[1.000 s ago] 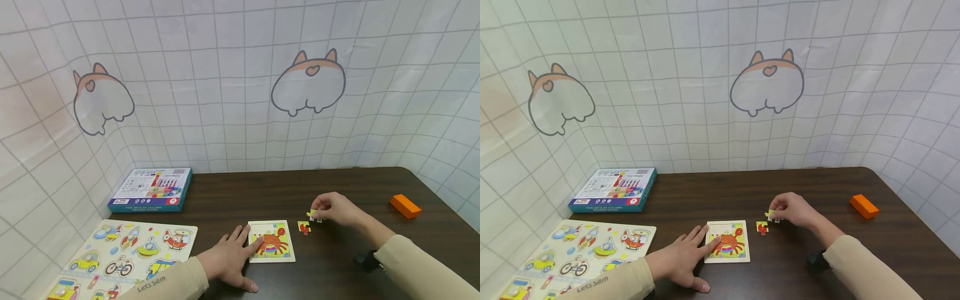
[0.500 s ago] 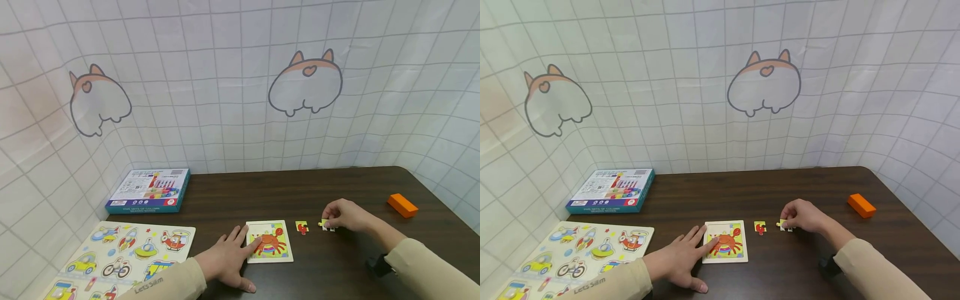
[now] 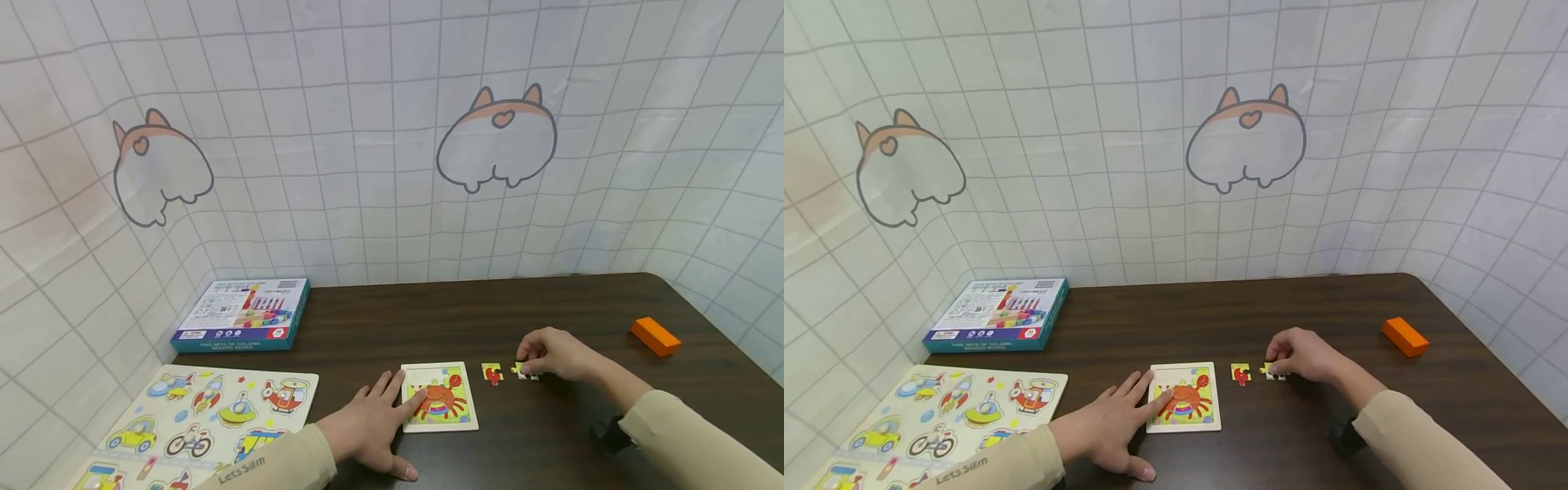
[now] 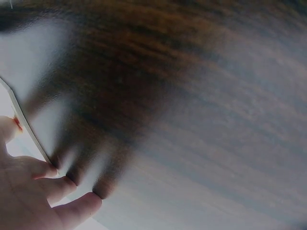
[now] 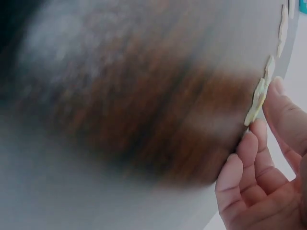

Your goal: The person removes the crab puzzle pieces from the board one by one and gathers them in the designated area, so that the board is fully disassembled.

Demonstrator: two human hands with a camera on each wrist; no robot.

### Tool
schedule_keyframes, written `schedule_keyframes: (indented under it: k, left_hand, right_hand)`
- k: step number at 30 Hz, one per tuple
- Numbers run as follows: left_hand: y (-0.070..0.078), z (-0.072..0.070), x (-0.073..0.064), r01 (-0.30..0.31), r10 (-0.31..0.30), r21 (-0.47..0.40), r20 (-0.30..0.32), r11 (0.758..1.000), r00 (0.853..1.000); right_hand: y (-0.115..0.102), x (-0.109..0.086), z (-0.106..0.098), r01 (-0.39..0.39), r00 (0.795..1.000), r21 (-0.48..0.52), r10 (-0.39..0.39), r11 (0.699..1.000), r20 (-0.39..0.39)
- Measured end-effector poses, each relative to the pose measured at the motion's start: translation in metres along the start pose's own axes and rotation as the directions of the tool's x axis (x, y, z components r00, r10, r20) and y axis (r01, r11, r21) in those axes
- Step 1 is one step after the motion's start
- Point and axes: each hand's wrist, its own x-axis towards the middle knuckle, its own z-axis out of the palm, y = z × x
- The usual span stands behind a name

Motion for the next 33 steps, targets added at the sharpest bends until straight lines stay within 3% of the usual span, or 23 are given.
schedule_keyframes:
  k: [12,19,23,30,33]
  left_hand:
    - [-0.001,0.001,0.0,-0.003,0.004,0.004,-0.017,1.0,1.0]
    - [-0.02,0.025,0.022,-0.05,0.049,-0.047,-0.022,0.998,0.999]
    - [-0.028,0.038,0.032,-0.066,0.065,-0.027,-0.039,0.997,0.997]
    - [-0.033,0.044,0.039,-0.069,0.068,-0.039,-0.043,0.997,0.997]
    - [-0.032,0.04,0.035,-0.077,0.074,-0.053,-0.047,0.996,0.996]
  right_hand:
    - [0.009,-0.012,-0.009,-0.024,1.0,-0.019,0.025,1.0,0.016]
    - [0.008,-0.011,-0.005,-0.028,1.0,-0.028,0.028,0.999,0.005]
    - [0.006,-0.011,-0.004,-0.032,0.999,-0.037,0.033,0.999,0.007]
    - [0.004,-0.012,-0.005,-0.049,0.999,-0.037,0.049,0.998,0.006]
    - [0.003,-0.012,-0.005,-0.053,0.999,-0.037,0.053,0.998,0.008]
